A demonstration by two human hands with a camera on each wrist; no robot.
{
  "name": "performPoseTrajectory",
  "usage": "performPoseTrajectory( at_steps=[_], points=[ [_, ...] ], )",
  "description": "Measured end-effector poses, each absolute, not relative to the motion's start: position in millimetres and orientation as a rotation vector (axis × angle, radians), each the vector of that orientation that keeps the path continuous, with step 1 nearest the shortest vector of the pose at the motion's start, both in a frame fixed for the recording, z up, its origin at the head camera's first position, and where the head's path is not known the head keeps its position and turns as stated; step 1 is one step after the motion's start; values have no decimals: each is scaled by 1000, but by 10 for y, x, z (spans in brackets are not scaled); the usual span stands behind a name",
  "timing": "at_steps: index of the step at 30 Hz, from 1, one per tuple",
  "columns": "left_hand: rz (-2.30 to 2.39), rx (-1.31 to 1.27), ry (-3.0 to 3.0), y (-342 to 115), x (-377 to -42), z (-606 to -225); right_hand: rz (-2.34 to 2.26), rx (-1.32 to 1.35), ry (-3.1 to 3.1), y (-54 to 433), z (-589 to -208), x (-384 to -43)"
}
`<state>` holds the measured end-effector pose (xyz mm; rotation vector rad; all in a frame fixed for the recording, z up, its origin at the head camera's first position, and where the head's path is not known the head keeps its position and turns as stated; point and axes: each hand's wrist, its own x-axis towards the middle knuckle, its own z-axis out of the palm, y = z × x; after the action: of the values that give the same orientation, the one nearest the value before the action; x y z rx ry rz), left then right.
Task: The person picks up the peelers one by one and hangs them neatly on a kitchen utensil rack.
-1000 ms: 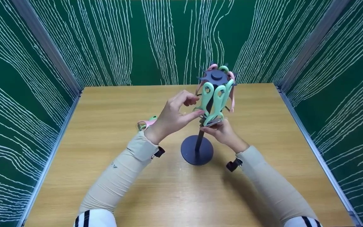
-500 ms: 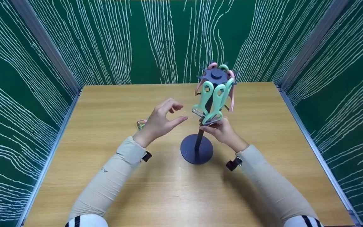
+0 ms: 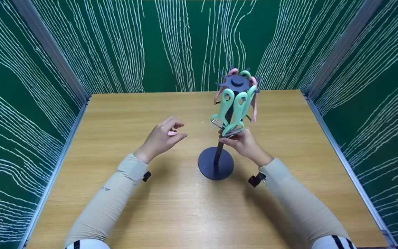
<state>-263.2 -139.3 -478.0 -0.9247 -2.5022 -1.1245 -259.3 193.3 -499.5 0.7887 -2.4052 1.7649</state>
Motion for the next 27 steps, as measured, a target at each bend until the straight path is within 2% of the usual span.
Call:
performPoseTrajectory(
  at_steps=[16,27],
  points=[
    [-945,-754,-2759,-1657,-2845,-5115,1754,762,-2440,1938,-5022,-2585],
    [-949,-546,-2904,-1769,-3087,-5360,1749,735,-2460,1947,-4993,-2586]
  ],
)
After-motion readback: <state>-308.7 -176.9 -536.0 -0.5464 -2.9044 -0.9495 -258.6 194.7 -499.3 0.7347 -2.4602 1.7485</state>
